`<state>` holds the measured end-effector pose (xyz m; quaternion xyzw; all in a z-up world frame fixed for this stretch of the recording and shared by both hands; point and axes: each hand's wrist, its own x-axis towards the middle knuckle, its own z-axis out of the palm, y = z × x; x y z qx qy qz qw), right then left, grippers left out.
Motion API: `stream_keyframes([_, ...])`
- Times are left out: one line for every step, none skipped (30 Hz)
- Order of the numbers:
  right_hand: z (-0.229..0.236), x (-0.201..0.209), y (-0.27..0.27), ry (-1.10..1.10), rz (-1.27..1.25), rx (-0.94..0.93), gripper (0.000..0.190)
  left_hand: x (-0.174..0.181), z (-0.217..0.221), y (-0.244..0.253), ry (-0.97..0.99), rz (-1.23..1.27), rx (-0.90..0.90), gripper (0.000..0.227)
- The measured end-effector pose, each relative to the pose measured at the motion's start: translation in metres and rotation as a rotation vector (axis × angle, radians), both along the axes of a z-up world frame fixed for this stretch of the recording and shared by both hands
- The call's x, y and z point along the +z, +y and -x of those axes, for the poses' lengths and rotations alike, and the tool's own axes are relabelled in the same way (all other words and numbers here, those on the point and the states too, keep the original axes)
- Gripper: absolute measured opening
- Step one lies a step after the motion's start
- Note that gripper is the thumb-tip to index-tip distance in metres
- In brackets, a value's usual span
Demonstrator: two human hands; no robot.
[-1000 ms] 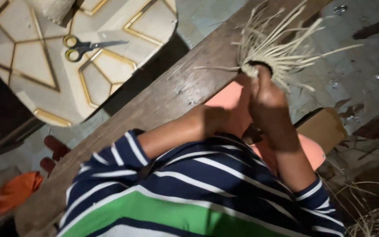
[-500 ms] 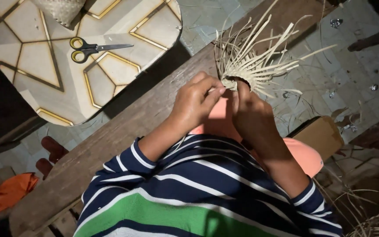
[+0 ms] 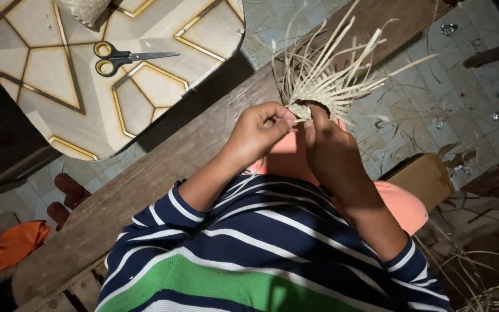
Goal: Weaving straw strands together to form a basket using a small hand tool for pulling strands.
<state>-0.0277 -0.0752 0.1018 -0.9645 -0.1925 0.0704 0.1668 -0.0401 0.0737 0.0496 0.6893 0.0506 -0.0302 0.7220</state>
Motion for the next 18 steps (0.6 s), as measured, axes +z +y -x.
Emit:
stream_keyframes([0.0, 0.001, 0.0, 0.063, -0.052, -0.03, 0.03, -0.002, 0.001, 0.0, -0.061, -0.069, 0.022, 0.01])
stream_keyframes([-0.001, 0.002, 0.0, 0.125, -0.103, -0.059, 0.031, -0.004, 0.003, 0.0, -0.121, -0.138, 0.043, 0.009])
stream_keyframes([0.0, 0.003, 0.001, 0.125, -0.103, -0.058, 0.031, -0.005, 0.005, -0.001, -0.121, -0.138, 0.044, 0.009])
stream_keyframes([0.0, 0.005, 0.002, 0.145, -0.208, -0.08, 0.031, -0.005, 0.007, -0.002, -0.182, -0.209, 0.087, 0.01])
stream_keyframes([0.0, 0.007, 0.003, 0.163, -0.314, -0.101, 0.032, -0.006, 0.009, -0.003, -0.244, -0.28, 0.13, 0.01])
stream_keyframes([-0.001, 0.011, 0.002, 0.161, -0.314, -0.098, 0.032, 0.0, 0.011, -0.004, -0.245, -0.281, 0.133, 0.01])
stream_keyframes([-0.003, 0.014, 0.002, 0.24, -0.401, -0.128, 0.036, 0.006, 0.014, -0.004, -0.336, -0.45, 0.155, 0.008])
stream_keyframes([-0.004, 0.018, 0.002, 0.32, -0.487, -0.157, 0.04, 0.012, 0.017, -0.004, -0.426, -0.62, 0.176, 0.008])
stream_keyframes([-0.005, 0.016, 0.001, 0.32, -0.486, -0.151, 0.04, 0.012, 0.018, -0.002, -0.426, -0.62, 0.182, 0.008])
stream_keyframes([-0.007, 0.013, -0.001, 0.313, -0.529, -0.181, 0.042, 0.011, 0.019, 0.001, -0.554, -0.726, 0.198, 0.008])
stream_keyframes([-0.008, 0.011, -0.002, 0.306, -0.571, -0.213, 0.046, 0.011, 0.019, 0.003, -0.682, -0.83, 0.213, 0.008])
stream_keyframes([-0.007, 0.008, -0.001, 0.306, -0.569, -0.208, 0.046, 0.008, 0.018, 0.004, -0.681, -0.831, 0.218, 0.008])
stream_keyframes([-0.007, 0.005, 0.0, 0.304, -0.634, -0.218, 0.047, 0.006, 0.017, 0.005, -0.764, -0.883, 0.256, 0.006])
stream_keyframes([-0.006, 0.003, 0.001, 0.302, -0.699, -0.227, 0.048, 0.004, 0.016, 0.006, -0.846, -0.934, 0.294, 0.006])
stream_keyframes([-0.006, 0.0, 0.0, 0.293, -0.704, -0.222, 0.048, 0.007, 0.017, 0.006, -0.856, -0.938, 0.298, 0.006])
stream_keyframes([-0.006, -0.002, -0.002, 0.294, -0.78, -0.216, 0.049, 0.011, 0.017, 0.006, -0.885, -0.945, 0.3, 0.005])
stream_keyframes([-0.006, -0.004, -0.003, 0.298, -0.855, -0.205, 0.05, 0.014, 0.018, 0.007, -0.911, -0.956, 0.305, 0.004])
stream_keyframes([-0.011, -0.005, 0.001, 0.292, -0.861, -0.193, 0.05, 0.019, 0.014, 0.011, -0.919, -0.964, 0.314, 0.004])
